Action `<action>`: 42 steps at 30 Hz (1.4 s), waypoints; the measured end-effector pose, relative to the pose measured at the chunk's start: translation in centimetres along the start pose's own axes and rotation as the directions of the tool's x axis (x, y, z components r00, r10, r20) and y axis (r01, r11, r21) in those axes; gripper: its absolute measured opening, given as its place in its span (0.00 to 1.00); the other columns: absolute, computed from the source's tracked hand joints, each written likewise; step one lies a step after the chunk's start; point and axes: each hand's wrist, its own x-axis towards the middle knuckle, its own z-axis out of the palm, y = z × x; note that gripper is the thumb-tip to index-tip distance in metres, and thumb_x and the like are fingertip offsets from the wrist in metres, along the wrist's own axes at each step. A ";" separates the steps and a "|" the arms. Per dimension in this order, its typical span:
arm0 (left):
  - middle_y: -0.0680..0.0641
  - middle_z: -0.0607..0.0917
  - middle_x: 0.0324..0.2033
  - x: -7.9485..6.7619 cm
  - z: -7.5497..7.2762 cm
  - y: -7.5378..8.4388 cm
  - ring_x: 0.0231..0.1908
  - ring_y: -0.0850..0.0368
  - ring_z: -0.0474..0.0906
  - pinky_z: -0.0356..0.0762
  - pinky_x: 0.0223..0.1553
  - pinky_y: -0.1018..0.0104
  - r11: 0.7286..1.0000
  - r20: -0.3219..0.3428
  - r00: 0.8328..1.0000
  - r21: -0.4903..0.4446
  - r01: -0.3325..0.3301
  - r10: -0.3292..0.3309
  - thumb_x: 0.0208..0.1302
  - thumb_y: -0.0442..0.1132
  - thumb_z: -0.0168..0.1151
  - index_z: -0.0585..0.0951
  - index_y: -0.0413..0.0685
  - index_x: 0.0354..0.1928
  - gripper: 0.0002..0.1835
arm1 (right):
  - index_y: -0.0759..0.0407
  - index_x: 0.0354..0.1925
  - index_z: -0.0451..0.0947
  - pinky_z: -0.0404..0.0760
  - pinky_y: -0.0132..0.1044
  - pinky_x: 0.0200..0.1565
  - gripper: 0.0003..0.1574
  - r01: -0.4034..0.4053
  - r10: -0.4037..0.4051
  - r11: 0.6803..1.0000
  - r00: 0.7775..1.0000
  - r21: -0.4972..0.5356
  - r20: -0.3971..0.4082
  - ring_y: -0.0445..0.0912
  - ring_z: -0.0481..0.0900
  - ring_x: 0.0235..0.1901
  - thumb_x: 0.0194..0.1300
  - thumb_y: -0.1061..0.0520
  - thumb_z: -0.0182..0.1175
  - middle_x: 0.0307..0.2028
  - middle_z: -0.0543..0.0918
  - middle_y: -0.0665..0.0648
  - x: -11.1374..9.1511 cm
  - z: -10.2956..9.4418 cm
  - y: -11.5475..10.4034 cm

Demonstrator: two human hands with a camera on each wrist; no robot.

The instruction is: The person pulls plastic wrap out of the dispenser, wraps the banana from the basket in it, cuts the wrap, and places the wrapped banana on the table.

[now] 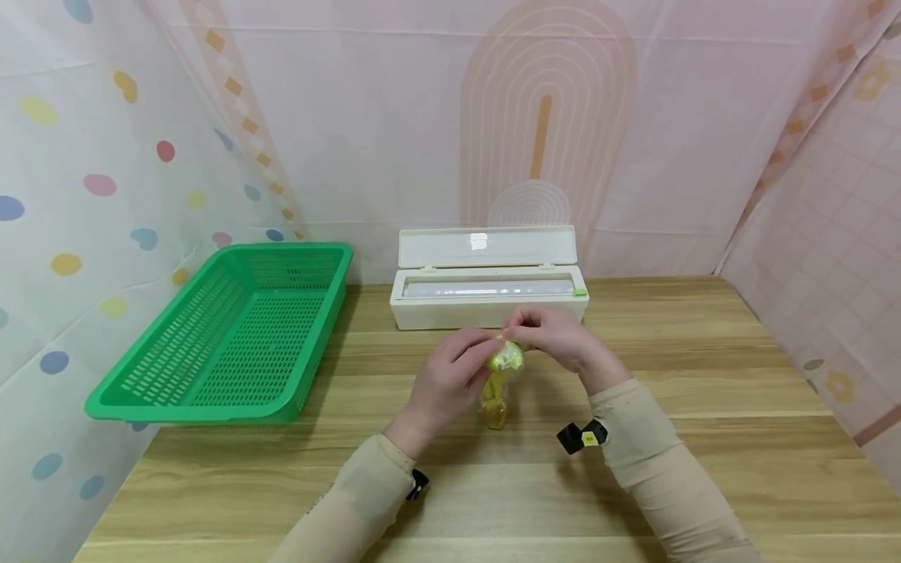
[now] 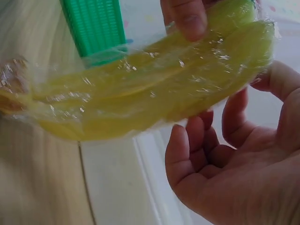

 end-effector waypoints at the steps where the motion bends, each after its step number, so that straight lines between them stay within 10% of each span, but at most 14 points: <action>1: 0.41 0.83 0.43 0.0 0.0 0.0 0.44 0.48 0.81 0.80 0.50 0.64 1.000 -0.003 1.000 -0.001 -0.001 0.001 0.50 0.21 0.71 0.83 0.38 0.45 0.18 | 0.59 0.31 0.72 0.76 0.34 0.37 0.07 -0.003 0.003 0.999 1.000 0.039 0.016 0.43 0.73 0.33 0.68 0.64 0.55 0.33 0.76 0.53 0.0 0.0 0.2; 26: 0.41 0.82 0.42 0.0 0.2 0.2 0.43 0.48 0.81 0.80 0.50 0.64 0.999 -0.009 1.000 -0.033 0.002 -0.002 0.52 0.20 0.67 0.82 0.38 0.41 0.14 | 0.59 0.38 0.72 0.73 0.28 0.33 0.09 0.032 -0.028 0.971 0.999 0.236 -0.020 0.39 0.72 0.30 0.73 0.64 0.45 0.35 0.74 0.53 -0.1 1.4 2.0; 42: 0.40 0.81 0.43 -0.6 -0.4 -0.4 0.46 0.46 0.79 0.78 0.53 0.63 0.989 -0.035 0.993 -0.101 0.110 -0.114 0.49 0.17 0.68 0.79 0.36 0.45 0.20 | 0.73 0.52 0.75 0.73 0.49 0.57 0.18 0.085 -0.089 0.996 0.979 -0.031 -0.182 0.55 0.73 0.50 0.77 0.59 0.49 0.48 0.79 0.61 -1.3 0.6 1.7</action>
